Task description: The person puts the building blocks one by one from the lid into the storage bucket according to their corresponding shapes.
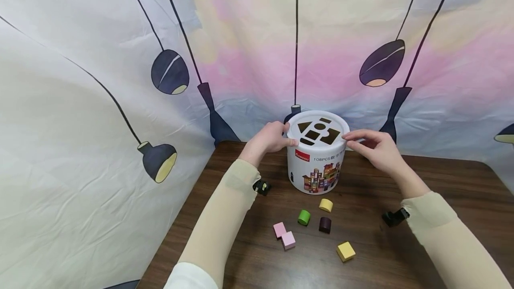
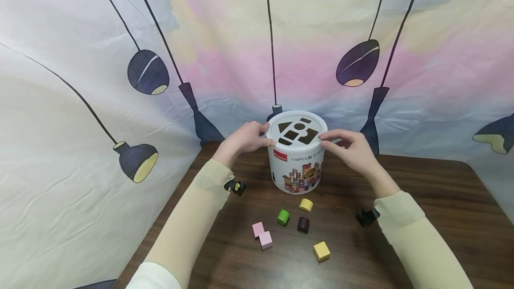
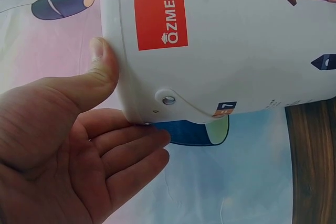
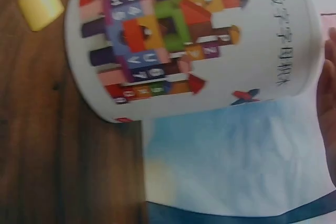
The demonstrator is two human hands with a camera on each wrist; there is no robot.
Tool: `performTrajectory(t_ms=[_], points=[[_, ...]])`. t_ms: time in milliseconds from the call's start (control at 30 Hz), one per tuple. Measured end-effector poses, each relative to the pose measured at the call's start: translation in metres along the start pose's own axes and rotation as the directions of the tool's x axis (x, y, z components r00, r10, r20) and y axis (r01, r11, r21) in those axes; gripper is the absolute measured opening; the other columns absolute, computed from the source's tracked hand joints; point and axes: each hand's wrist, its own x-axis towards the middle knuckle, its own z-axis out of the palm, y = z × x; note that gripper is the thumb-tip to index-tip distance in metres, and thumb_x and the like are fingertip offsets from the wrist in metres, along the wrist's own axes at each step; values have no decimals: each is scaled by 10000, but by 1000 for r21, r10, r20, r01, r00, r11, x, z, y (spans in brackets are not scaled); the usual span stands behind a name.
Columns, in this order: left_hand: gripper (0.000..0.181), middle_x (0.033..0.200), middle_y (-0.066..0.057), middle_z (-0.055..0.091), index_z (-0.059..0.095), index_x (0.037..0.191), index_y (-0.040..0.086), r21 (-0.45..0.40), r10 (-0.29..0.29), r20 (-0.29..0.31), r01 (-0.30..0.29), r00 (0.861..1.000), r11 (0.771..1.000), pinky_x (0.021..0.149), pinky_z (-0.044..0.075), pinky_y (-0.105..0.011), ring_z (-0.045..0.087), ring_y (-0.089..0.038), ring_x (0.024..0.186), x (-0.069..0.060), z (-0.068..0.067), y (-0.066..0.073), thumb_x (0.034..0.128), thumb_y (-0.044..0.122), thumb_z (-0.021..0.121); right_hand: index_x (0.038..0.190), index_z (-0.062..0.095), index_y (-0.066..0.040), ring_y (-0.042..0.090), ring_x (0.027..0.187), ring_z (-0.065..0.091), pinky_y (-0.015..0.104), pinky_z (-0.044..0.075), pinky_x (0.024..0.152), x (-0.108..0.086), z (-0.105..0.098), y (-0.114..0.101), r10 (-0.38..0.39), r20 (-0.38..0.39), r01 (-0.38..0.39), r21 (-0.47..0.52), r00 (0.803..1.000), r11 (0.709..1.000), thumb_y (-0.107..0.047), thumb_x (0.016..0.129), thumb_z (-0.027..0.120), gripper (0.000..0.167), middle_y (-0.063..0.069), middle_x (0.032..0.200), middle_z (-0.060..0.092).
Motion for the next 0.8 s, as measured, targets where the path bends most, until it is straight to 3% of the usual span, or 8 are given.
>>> performTrajectory(t_ms=[133,233,333,433,567,700,800], points=[[770,1663,-145,444,447,1632,104,-10,9,0,-9,1000,1000,1001,496,-408,527,-295,1433,0,1,0,1009,433,758,1137,790,14,72,885,723,197,563,719,-18,-1,11,1,27,-2,16,1000,1000,-10,998,750,147,-61,1064,789],[766,1653,-149,458,458,1627,98,-7,8,1,-8,1000,1000,1034,502,-413,526,-300,1436,0,1,0,1009,434,759,1130,788,5,102,883,728,232,584,733,-30,-2,21,5,140,-4,-9,990,1000,-4,991,753,143,31,1047,796],[763,1652,-150,459,465,1623,97,-2,5,2,-5,1000,1000,1100,490,-426,492,-314,1471,0,1,1,1006,436,760,1147,794,-45,139,908,739,276,601,759,-42,0,30,5,289,4,-30,957,1000,-34,981,777,167,116,1065,791],[783,1665,-146,437,435,1636,108,-5,4,2,-4,1000,1000,1144,467,-439,453,-320,1501,0,0,0,1003,432,765,1189,787,-83,192,964,751,306,616,815,-53,6,37,15,440,-9,-15,898,1000,-83,974,802,215,129,1122,783],[810,1680,-140,412,406,1647,124,-10,-3,0,3,1000,1000,1178,438,-447,419,-318,1526,-1,-2,-2,996,441,770,1242,762,-58,283,1030,742,338,620,878,-67,18,42,35,605,-58,20,796,998,-122,964,821,291,150,1183,764],[811,1679,-143,413,407,1645,130,-18,-6,2,6,1000,1000,1165,448,-449,427,-319,1520,-1,-3,-2,994,445,773,1266,750,-38,289,1063,726,355,614,893,-79,29,43,46,713,-102,36,700,994,-124,945,837,344,159,1203,756],[820,1677,-152,414,394,1648,133,-17,-5,10,5,1000,1000,1155,456,-450,433,-322,1515,-1,-3,-2,994,445,775,1260,762,-76,242,1050,723,345,607,878,-86,35,43,48,757,-110,32,652,993,-129,927,857,351,118,1193,764]])
